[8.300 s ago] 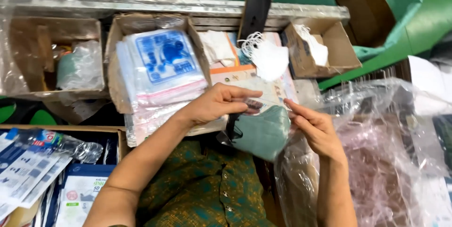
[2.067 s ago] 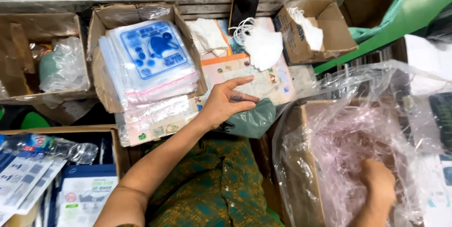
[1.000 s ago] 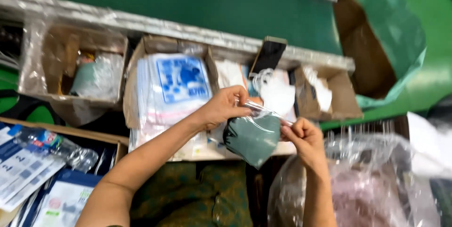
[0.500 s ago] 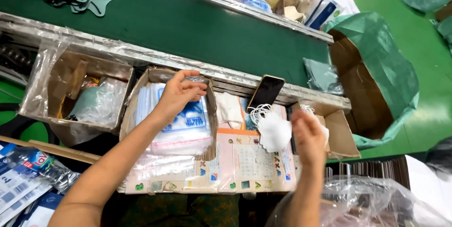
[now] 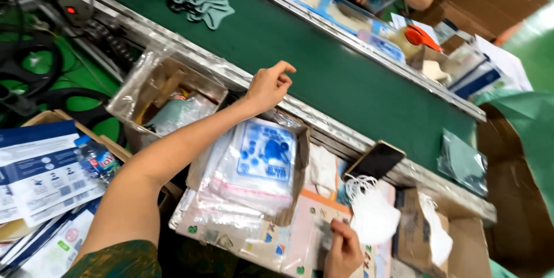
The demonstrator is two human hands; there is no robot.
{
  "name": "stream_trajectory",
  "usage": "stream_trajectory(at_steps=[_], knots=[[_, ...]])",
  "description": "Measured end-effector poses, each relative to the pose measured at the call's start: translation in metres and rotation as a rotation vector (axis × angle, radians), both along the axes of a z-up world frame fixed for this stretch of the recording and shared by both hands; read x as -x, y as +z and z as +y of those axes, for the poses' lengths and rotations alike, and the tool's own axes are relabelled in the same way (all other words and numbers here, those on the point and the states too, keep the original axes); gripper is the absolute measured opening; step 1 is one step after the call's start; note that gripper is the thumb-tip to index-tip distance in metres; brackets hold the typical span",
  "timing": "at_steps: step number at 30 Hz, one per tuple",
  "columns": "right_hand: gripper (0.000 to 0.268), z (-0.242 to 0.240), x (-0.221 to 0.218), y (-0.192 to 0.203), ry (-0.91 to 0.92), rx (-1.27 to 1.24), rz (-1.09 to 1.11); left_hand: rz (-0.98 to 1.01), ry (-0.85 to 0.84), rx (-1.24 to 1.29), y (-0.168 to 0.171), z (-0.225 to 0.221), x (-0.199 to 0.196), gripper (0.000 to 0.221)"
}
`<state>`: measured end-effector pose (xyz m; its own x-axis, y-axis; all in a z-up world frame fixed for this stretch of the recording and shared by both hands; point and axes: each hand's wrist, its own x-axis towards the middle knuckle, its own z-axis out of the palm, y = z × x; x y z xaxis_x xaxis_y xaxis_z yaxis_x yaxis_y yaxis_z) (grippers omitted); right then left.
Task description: Packing face masks into plastic bags and organizing them on a factory production line.
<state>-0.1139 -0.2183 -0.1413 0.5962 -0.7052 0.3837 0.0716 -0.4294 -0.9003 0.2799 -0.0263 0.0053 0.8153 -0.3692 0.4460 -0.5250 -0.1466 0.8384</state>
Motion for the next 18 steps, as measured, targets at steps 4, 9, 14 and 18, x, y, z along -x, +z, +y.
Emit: stream_trajectory(at_steps=[4, 9, 14, 18], knots=[[0.019, -0.023, 0.011, -0.042, 0.105, 0.158, -0.004, -0.121, 0.069, -0.123, 0.006, 0.009, -0.015, 0.033], [0.022, -0.073, 0.034, -0.114, 0.169, -0.176, 0.196, -0.464, 0.153, -0.279, -0.004, 0.010, -0.035, 0.036], [0.026, -0.122, 0.041, -0.181, 0.477, -0.080, 0.121, -0.528, 0.169, -0.411, -0.013, 0.012, -0.059, 0.048], [0.031, -0.122, 0.042, -0.210, 0.324, -0.231, 0.212, -0.635, 0.300, -0.750, 0.013, 0.013, -0.075, 0.100]])
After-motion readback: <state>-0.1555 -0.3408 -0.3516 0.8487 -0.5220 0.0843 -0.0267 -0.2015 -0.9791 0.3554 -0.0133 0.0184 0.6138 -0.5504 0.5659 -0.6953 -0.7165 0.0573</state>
